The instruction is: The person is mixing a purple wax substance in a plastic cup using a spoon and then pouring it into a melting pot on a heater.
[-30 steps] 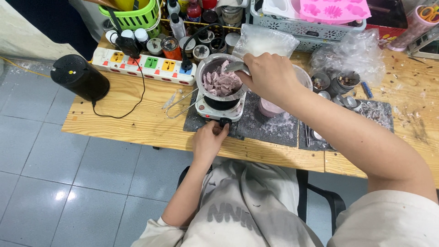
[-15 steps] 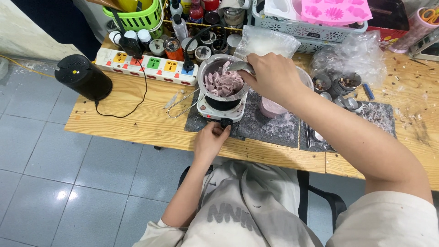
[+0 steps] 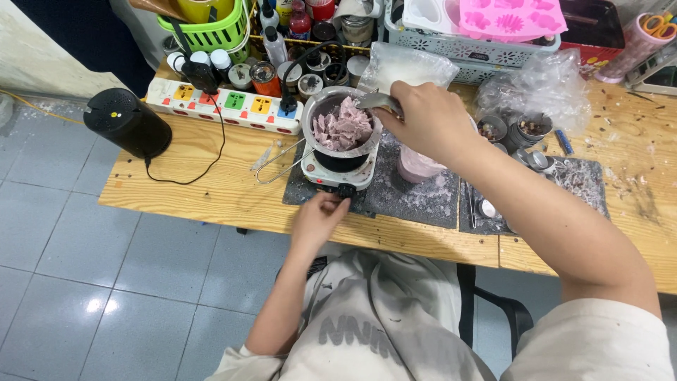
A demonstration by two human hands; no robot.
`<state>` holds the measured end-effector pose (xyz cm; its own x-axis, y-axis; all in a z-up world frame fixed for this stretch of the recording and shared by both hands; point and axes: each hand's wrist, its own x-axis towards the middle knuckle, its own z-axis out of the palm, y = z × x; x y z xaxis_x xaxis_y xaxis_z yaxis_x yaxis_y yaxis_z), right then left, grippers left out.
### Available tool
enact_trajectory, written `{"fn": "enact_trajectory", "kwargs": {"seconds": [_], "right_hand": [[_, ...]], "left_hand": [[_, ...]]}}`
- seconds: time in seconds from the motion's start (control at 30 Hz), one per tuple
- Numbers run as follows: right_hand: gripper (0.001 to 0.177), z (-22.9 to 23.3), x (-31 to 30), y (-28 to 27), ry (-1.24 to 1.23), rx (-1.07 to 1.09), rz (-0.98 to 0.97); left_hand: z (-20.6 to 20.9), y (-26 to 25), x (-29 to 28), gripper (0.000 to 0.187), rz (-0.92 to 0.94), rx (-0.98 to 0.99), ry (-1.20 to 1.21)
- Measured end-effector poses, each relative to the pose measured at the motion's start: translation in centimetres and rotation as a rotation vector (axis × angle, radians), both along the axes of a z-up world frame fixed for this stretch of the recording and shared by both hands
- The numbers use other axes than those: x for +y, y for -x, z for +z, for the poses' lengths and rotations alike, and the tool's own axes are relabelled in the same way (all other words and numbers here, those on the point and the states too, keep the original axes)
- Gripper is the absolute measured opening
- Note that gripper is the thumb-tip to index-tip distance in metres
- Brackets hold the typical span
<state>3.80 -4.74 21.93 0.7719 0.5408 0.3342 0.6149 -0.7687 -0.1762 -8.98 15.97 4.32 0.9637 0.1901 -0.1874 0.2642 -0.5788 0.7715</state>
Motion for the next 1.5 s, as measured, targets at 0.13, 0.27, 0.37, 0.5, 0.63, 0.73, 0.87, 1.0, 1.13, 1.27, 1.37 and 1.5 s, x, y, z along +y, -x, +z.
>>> {"fn": "enact_trajectory", "kwargs": {"seconds": [0.13,0.27,0.37,0.5,0.63,0.73,0.87,1.0,1.13,1.27,1.37,1.5], "right_hand": [[0.034,0.5,-1.8,-0.3,-0.023,0.091,-0.023],[0.031,1.4,-3.6,-0.3,-0.068,0.277,-0.098],[0.032,1.7,-4.9,0.1,-0.105,0.379,-0.159],[0.032,1.6,-6.8,0.9,-0.221,0.408,-0.181],[0.029,0.7,-8.8,1.0,-0.298,0.414,-0.188],[0.025,-0.3,-10.3,0.9,-0.323,0.387,-0.187],[0.023,-0.1,-10.8,1.3,-0.313,0.403,-0.238],[0.023,-0.1,-11.2,1.4,-0.277,0.423,-0.278],[0.026,-0.8,-12.2,1.3,-0.246,0.357,-0.207],[0.030,0.6,-12.2,2.5,-0.108,0.190,-0.108],[0.028,1.0,-11.9,3.6,0.040,0.122,-0.161],[0.027,1.3,-11.5,4.1,0.158,0.064,-0.199]], "left_hand": [[1.7,1.0,5.7,0.039,0.044,0.075,-0.045],[4.7,1.6,10.3,0.036,0.267,-0.297,-0.213],[8.5,0.7,10.4,0.037,0.164,-0.646,-0.491],[11.5,-2.5,7.0,0.066,-0.198,-0.709,-0.813],[9.8,-4.7,6.6,0.063,-0.333,-0.320,-0.694],[9.3,-4.8,7.6,0.047,-0.304,-0.385,-0.602],[9.2,-4.2,9.0,0.044,-0.347,-0.357,-0.575],[9.3,-4.5,9.1,0.044,-0.367,-0.352,-0.548],[9.3,-4.9,9.0,0.043,-0.363,-0.356,-0.506],[9.7,-5.2,8.8,0.052,-0.367,-0.319,-0.516],[11.3,-4.4,8.1,0.076,-0.327,-0.377,-0.582],[13.4,-2.7,5.8,0.098,-0.243,-0.828,-0.723]]}}
